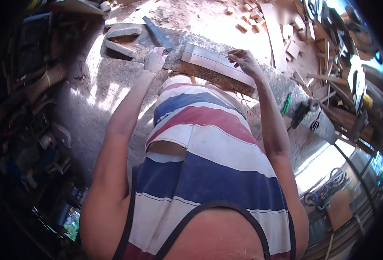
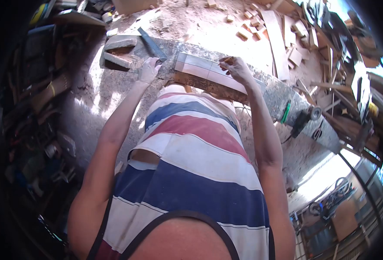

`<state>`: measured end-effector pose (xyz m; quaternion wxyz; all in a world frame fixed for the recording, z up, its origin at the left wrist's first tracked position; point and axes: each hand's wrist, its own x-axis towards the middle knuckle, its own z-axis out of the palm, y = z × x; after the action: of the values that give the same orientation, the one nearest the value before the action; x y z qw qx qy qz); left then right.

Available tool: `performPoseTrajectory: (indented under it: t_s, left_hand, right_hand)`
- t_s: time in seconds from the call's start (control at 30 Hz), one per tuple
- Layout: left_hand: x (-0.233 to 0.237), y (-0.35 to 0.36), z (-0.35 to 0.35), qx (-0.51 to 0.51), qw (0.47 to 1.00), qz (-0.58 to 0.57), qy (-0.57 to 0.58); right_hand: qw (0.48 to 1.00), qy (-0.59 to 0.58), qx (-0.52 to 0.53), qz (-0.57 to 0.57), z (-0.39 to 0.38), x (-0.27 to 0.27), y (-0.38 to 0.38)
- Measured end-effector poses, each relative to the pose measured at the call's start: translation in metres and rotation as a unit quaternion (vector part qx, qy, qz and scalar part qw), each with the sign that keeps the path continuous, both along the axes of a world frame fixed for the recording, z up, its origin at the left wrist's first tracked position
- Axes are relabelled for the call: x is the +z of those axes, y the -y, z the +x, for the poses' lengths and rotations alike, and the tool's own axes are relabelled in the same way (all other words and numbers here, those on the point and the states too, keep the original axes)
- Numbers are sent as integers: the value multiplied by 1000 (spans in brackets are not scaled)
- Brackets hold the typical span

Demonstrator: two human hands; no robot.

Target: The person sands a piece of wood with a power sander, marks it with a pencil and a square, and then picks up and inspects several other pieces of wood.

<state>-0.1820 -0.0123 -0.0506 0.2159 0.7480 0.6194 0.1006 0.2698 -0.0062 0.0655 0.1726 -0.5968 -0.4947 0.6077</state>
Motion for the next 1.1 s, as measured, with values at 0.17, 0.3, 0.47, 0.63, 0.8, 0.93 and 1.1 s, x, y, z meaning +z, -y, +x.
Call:
performPoseTrajectory:
  t_s: [0.17, 0.3, 0.47, 0.63, 0.8, 0.93, 1.1]
  left_hand:
    - [23, 12, 43, 83, 992, 72, 64]
    - [77, 27, 120, 89, 995, -30, 37]
    - [61, 35, 146, 61, 991, -93, 72]
    - [65, 35, 150, 95, 981, -131, 109]
    - [64, 35, 151, 93, 985, -117, 82]
    - [62, 36, 150, 87, 988, -103, 80]
    - [60, 35, 150, 86, 987, -114, 74]
  right_hand:
    - [997, 2, 76, -3, 9, -10, -44]
    - [996, -33, 75, -29, 0, -10, -59]
    - [993, -36, 113, 27, -17, -22, -69]
    - [981, -29, 187, 34, -22, -46, -72]
    - [983, -19, 176, 57, -26, -54, -70]
    - [984, -76, 155, 40, -10, -61, -66]
    - [983, -76, 155, 67, -29, -59, -71]
